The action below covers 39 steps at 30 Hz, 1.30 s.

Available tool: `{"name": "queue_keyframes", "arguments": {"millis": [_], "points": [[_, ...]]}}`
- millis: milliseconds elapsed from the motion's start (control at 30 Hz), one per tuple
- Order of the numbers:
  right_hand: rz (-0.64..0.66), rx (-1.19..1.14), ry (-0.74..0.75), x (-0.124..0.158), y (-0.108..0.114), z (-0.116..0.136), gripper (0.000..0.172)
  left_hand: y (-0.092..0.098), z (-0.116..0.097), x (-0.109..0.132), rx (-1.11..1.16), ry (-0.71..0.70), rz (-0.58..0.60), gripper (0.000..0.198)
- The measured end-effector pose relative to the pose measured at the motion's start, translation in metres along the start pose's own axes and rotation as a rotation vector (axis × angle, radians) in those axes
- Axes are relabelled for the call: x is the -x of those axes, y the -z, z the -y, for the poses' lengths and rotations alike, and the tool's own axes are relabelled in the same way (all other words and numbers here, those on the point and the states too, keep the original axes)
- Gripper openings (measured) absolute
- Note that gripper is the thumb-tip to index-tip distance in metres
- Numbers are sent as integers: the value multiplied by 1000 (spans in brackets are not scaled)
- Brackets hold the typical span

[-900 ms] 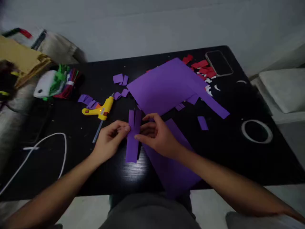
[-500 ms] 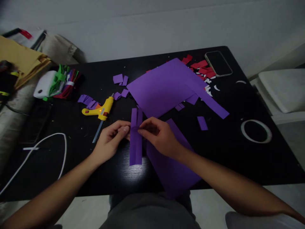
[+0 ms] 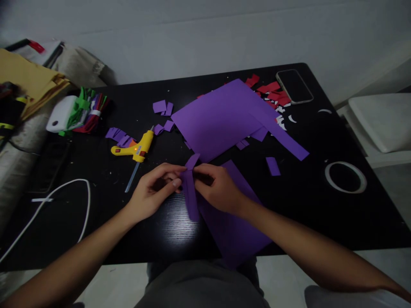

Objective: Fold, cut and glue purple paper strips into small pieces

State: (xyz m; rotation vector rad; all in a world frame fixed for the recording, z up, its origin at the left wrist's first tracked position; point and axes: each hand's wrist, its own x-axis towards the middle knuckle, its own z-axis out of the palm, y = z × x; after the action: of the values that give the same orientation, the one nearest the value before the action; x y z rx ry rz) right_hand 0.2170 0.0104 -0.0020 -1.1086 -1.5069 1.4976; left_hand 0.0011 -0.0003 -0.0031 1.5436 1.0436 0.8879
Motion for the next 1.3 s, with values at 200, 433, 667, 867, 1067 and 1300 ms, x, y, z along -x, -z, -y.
{"name": "queue_keyframes", "arguments": {"millis": [200, 433, 667, 867, 1067, 1300], "points": [[97, -201, -63, -1, 4, 4, 20, 0, 4, -1, -9, -60, -43, 27], [-90, -239, -172, -5, 0, 0, 16, 0, 1, 0, -30, -120, -41, 28], [-45, -295, -103, -4, -2, -3, 39, 2, 0, -1, -103, -144, -24, 27], [1, -261, -91, -4, 0, -3, 30, 1, 0, 1, -60, -76, -54, 18], [-6, -245, -63, -5, -1, -9, 23, -2, 1, -1, 28, -21, -90, 11], [0, -189, -76, -4, 0, -6, 18, -2, 2, 0, -20, -36, -70, 11]]}}
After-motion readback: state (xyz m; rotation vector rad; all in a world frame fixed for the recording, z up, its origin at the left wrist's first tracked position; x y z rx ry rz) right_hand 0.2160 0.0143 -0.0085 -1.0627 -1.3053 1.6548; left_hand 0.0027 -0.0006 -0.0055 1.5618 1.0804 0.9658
